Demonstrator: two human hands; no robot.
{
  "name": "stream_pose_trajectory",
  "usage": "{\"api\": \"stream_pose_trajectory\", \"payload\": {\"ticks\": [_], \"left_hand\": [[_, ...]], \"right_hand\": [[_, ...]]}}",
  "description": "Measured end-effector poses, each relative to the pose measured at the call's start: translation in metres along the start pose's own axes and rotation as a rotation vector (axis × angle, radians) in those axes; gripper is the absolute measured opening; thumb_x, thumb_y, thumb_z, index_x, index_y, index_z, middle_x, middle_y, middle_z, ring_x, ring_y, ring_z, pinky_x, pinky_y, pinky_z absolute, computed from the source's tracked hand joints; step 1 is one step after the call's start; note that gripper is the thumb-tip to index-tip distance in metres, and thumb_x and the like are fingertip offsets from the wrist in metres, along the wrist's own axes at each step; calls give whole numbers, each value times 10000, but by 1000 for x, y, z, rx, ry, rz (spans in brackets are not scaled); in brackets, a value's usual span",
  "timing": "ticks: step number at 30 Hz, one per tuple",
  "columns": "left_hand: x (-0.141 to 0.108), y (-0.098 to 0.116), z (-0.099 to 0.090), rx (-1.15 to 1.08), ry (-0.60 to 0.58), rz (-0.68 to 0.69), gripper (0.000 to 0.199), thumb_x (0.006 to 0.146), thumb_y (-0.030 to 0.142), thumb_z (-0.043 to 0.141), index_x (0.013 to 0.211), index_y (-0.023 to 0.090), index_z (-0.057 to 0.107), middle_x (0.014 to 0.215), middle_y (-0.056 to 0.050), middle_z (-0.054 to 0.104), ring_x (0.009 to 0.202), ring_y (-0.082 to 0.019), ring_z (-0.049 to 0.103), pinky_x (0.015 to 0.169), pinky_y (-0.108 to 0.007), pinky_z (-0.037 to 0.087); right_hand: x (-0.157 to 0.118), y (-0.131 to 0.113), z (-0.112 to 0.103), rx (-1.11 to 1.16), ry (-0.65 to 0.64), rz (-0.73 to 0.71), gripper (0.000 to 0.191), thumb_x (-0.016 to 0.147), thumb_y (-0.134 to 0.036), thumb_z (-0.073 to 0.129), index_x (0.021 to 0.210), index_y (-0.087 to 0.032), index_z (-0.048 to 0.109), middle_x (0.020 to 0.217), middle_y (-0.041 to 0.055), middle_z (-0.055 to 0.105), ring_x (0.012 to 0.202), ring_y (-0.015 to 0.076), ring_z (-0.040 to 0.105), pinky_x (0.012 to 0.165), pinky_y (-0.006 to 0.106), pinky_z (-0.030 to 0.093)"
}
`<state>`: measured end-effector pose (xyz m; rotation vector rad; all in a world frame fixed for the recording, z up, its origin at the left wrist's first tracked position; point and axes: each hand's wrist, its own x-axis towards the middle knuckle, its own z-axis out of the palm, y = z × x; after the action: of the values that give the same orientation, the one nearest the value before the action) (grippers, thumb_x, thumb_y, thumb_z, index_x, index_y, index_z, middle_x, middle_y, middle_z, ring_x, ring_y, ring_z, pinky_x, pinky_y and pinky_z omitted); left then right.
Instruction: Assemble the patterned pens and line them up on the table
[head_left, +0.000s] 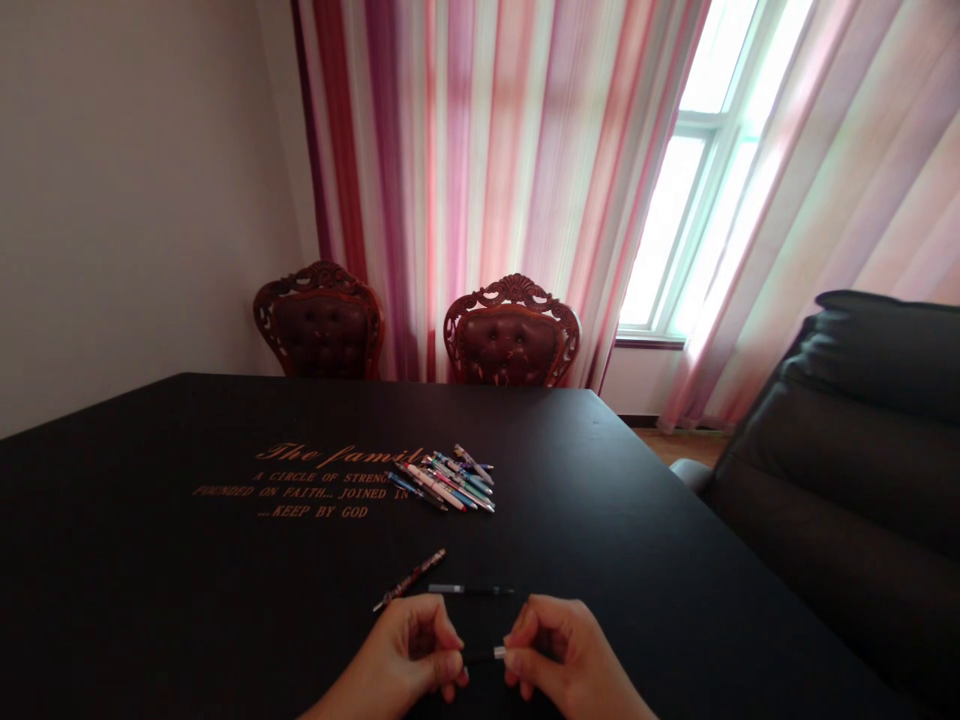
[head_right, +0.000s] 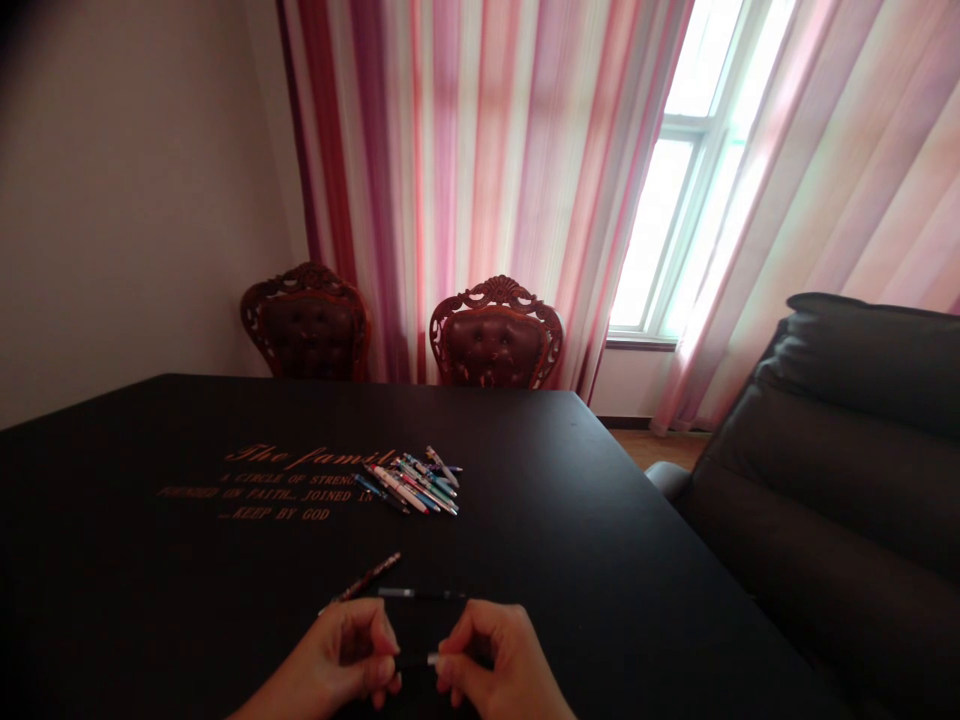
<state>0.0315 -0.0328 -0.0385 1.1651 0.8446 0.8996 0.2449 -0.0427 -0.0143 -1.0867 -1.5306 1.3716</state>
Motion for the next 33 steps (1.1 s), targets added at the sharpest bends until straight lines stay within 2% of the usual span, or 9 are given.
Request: {"api": "stream_pose_trajectory", "payload": {"ticks": [7,19,26,33], "left_hand": [[-1,1,0,17,-7,8,380,623,414,842,692,155,573,605,-5,670,551,-124,594,536,-235,455],[-1,1,0,64,-5,-2,313,656,324,815,695,163,549,603,13,647,558,-121,574,534,-232,432],[-3,6,5,91,5,-12,271,658,266,788,682,167,537,601,32,614,576,-121,563,540,-234,426],[-4,5,6,117,21,-15,208,651,204,741,679,165,539,598,44,586,573,-126,559,545,-244,425]], "right_hand": [[0,1,3,-10,11,-5,284,708,-379,740,654,-164,562,599,9,609,495,121,549,498,239,445],[2,10,8,-48,86,51,105,662,-167,688,605,-158,600,627,21,663,491,131,593,502,229,459],[0,5,11,-23,79,54,132,659,-186,713,584,-160,608,612,12,660,480,129,599,491,221,456],[2,11,14,-22,72,45,121,655,-144,689,580,-162,596,596,9,668,462,129,605,482,215,453]]}}
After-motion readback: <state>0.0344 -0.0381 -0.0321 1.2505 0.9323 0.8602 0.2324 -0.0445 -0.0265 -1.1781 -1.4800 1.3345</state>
